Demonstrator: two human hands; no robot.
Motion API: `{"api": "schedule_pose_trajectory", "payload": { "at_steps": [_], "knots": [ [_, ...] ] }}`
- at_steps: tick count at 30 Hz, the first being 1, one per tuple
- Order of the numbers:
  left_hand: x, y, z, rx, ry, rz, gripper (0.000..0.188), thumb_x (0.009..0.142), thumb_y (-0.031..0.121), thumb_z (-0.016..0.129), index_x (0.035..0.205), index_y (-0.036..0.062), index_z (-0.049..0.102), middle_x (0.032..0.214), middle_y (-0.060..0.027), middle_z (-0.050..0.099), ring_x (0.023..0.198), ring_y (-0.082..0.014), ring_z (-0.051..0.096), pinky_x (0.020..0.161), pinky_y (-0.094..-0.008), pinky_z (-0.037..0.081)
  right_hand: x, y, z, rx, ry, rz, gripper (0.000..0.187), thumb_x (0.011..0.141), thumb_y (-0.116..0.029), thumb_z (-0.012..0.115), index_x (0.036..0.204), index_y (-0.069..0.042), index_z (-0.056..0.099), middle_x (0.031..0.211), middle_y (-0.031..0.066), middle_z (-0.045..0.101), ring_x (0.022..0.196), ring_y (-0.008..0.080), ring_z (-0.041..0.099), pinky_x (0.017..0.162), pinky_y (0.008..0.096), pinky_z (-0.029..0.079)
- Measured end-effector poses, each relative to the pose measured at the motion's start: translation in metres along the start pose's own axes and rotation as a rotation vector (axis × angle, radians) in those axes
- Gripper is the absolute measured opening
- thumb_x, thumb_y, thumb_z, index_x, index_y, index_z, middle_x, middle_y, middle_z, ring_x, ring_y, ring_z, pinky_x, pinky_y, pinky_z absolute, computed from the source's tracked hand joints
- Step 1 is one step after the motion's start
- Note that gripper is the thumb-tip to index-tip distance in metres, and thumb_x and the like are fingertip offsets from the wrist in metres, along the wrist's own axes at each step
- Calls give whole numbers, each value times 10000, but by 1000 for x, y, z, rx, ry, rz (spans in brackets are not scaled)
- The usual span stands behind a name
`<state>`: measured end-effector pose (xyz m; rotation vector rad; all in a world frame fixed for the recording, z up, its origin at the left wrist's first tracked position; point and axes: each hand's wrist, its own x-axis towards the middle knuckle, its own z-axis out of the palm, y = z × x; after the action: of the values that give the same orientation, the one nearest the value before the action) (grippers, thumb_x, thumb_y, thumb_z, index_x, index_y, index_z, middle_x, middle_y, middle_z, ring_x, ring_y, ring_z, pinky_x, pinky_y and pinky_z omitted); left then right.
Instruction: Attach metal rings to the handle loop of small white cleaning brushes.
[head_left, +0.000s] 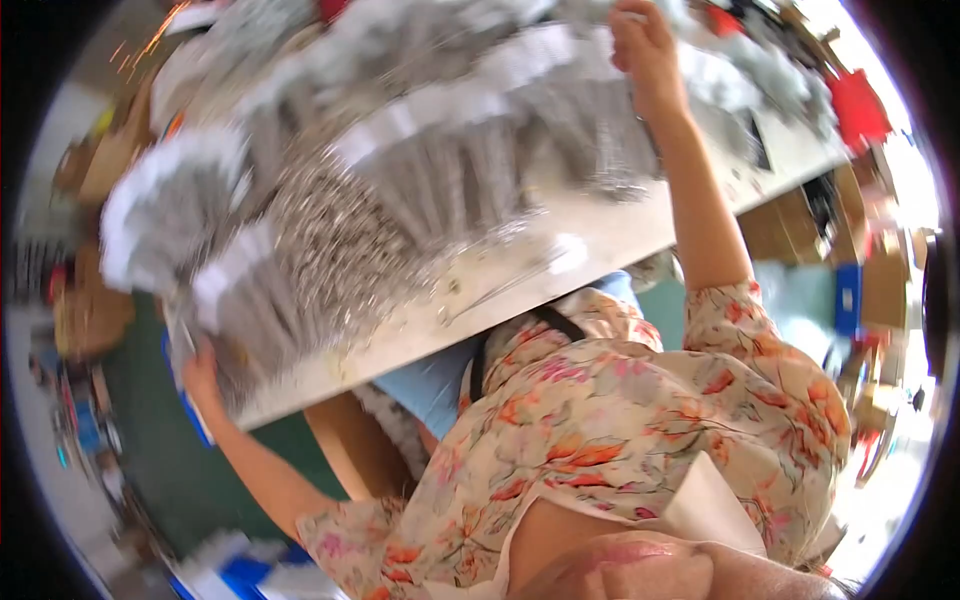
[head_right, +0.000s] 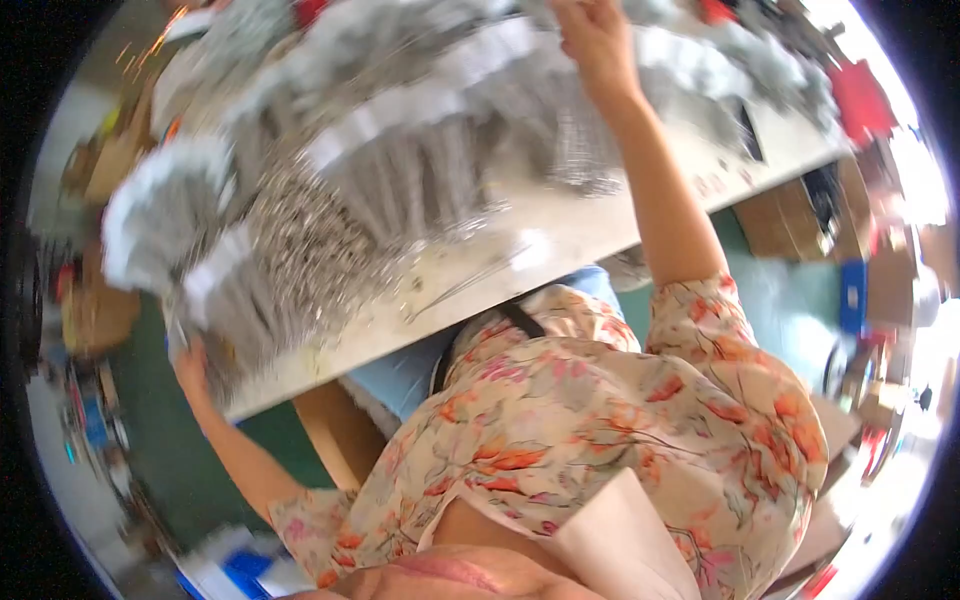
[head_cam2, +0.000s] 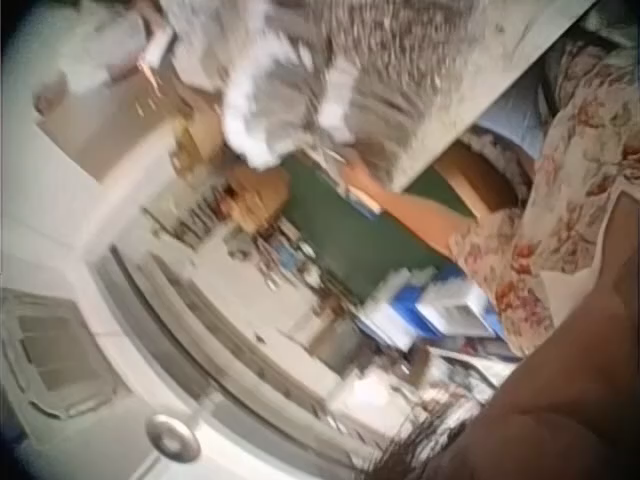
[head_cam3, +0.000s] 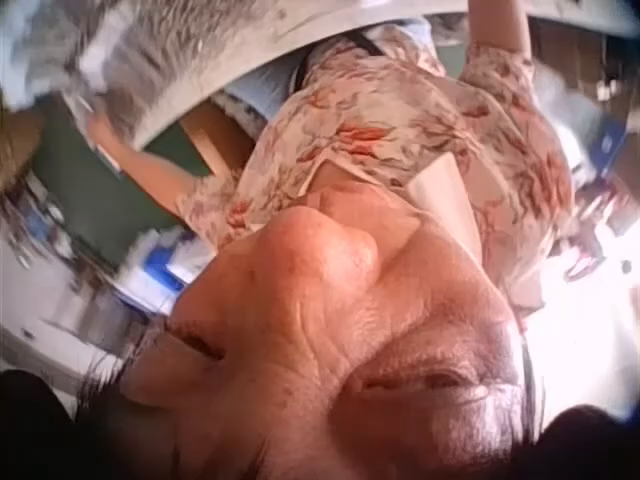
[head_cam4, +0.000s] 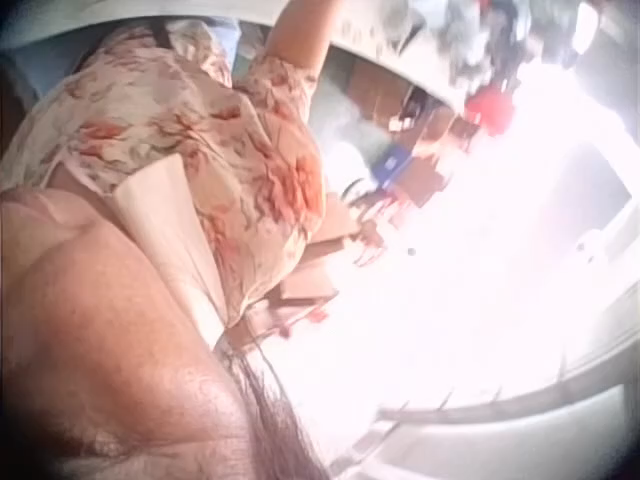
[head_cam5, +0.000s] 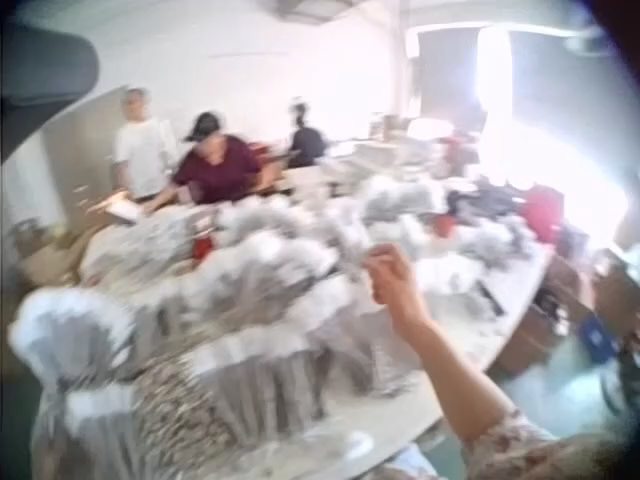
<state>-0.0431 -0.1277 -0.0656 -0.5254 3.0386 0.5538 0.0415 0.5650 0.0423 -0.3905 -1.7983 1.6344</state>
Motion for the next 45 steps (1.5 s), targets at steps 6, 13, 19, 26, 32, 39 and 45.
{"api": "schedule_pose_trajectory", "payload": {
  "at_steps": [6,13,19,26,32,39,45],
  "knots": [
    [20,-40,4,22,257,380,316,751,287,626,770,-28,633,683,-141,606,638,-250,559,610,-382,421,-4,26,-69,-783,-84,-110,265,765,-308,633,929,-103,670,677,72,611,621,161,572,589,301,455],
    [13,-3,-17,198,67,126,303,762,266,575,636,-2,639,575,-102,616,595,-239,594,609,-351,445,-11,45,-47,-1028,-153,-79,281,717,-336,650,864,-98,670,734,91,633,702,238,609,680,335,482],
    [11,13,-35,127,278,137,253,809,242,553,891,18,637,820,-140,653,659,-243,611,640,-349,460,0,40,-58,-733,-240,-151,204,748,-218,571,816,-41,648,678,86,619,626,185,584,620,322,473],
    [-11,80,-73,-93,640,246,281,921,203,446,1115,77,604,975,-103,641,812,-202,608,681,-314,467,62,12,-193,-211,218,22,259,844,-216,455,905,-45,639,603,27,488,506,105,456,483,246,393],
    [-75,141,-52,-349,406,297,309,931,250,452,1095,50,622,704,0,503,599,-96,418,507,-260,352,92,81,-255,-1049,337,116,236,760,-305,607,886,-129,701,737,57,643,732,174,607,686,313,476],
    [-147,216,-31,-788,115,283,299,931,261,477,1024,12,615,671,50,376,515,-6,275,424,-183,188,127,97,-260,-1269,58,348,320,604,-342,712,852,-140,701,946,78,662,889,276,625,774,379,493],
    [-169,243,-15,-1089,-103,276,299,931,233,484,997,-37,594,677,31,418,507,-14,322,406,-181,205,140,89,-277,-1196,4,201,345,672,-384,649,935,-165,696,896,115,664,862,282,626,785,361,484]
  ]
}}
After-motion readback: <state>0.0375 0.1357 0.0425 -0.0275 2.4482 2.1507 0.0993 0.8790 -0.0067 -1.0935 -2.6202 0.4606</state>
